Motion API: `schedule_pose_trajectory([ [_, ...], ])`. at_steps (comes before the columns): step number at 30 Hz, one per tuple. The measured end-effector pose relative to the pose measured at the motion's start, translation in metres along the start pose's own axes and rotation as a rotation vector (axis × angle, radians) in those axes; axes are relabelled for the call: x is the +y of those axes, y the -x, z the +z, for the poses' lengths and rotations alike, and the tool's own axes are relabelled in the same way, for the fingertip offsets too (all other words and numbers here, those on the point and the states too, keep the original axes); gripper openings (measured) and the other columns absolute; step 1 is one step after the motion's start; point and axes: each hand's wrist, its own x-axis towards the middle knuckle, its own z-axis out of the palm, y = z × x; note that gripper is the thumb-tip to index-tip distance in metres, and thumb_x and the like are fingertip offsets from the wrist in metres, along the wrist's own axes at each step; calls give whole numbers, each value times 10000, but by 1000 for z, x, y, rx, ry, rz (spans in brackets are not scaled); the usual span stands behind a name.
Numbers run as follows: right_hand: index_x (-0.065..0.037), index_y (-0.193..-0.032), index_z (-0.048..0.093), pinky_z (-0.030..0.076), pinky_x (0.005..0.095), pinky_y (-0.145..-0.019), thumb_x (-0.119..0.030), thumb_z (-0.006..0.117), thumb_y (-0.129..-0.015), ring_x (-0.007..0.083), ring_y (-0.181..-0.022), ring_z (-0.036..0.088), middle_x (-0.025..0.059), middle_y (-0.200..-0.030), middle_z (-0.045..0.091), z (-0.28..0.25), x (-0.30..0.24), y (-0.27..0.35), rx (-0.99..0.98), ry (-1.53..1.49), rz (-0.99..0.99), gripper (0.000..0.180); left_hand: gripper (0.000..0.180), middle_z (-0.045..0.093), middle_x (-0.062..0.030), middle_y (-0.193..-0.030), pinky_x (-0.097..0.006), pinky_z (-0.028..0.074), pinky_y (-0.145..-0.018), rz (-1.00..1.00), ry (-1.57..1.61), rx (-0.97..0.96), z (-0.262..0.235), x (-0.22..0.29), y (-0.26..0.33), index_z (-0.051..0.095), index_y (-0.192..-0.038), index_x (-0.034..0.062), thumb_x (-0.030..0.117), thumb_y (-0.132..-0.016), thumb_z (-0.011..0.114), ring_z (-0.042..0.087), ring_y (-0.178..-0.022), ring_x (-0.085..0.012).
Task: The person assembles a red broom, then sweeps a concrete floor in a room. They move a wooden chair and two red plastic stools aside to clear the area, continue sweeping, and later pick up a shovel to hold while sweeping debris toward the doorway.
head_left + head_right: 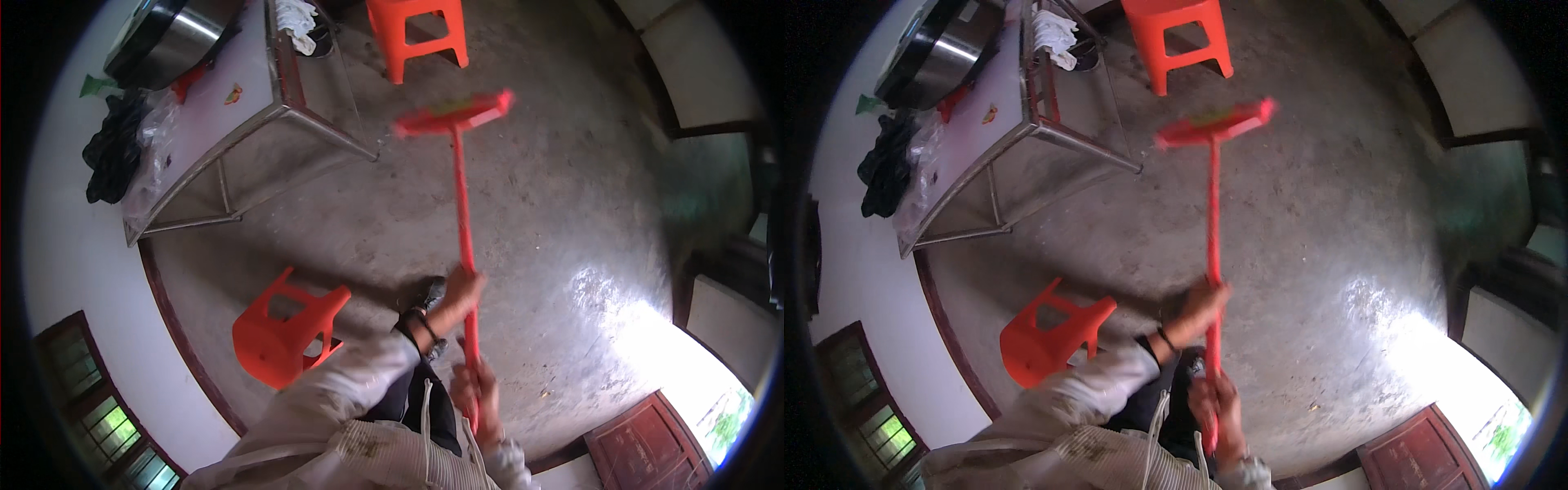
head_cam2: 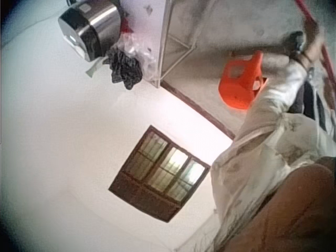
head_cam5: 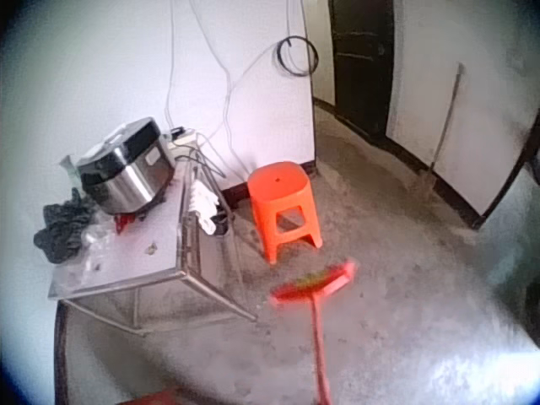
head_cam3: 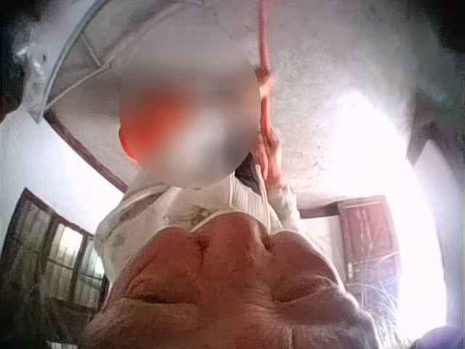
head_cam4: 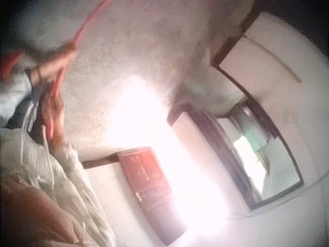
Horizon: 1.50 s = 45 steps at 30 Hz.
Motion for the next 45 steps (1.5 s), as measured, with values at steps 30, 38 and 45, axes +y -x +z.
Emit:
schedule_pose_trajectory([
  [30,-57,-1207,404,216,175,-317,-184,453,-906,29,-375,264,-46,-559,291,-99,12,209,321,-325,-121,330,316,545,-118,-682,-353,439,-502,-214,-379,-307,127,-137,184,416,-852,33,222,-696,615,557,-595,-252],
  [38,-40,-862,427,256,139,-329,-141,454,-901,23,-408,296,-25,-585,355,-210,-3,99,-88,-597,25,112,264,535,-96,-511,-370,416,-413,-190,-771,-39,98,-171,73,518,-643,-2,235,-750,567,561,-457,-223],
  [45,-16,-1139,429,268,135,-315,-146,435,-904,16,-445,282,-24,-631,315,-299,33,274,57,-844,-282,268,135,575,-235,-613,-409,495,-580,-325,-856,-345,236,-314,242,484,-578,-61,61,-617,530,636,-654,-326],
])
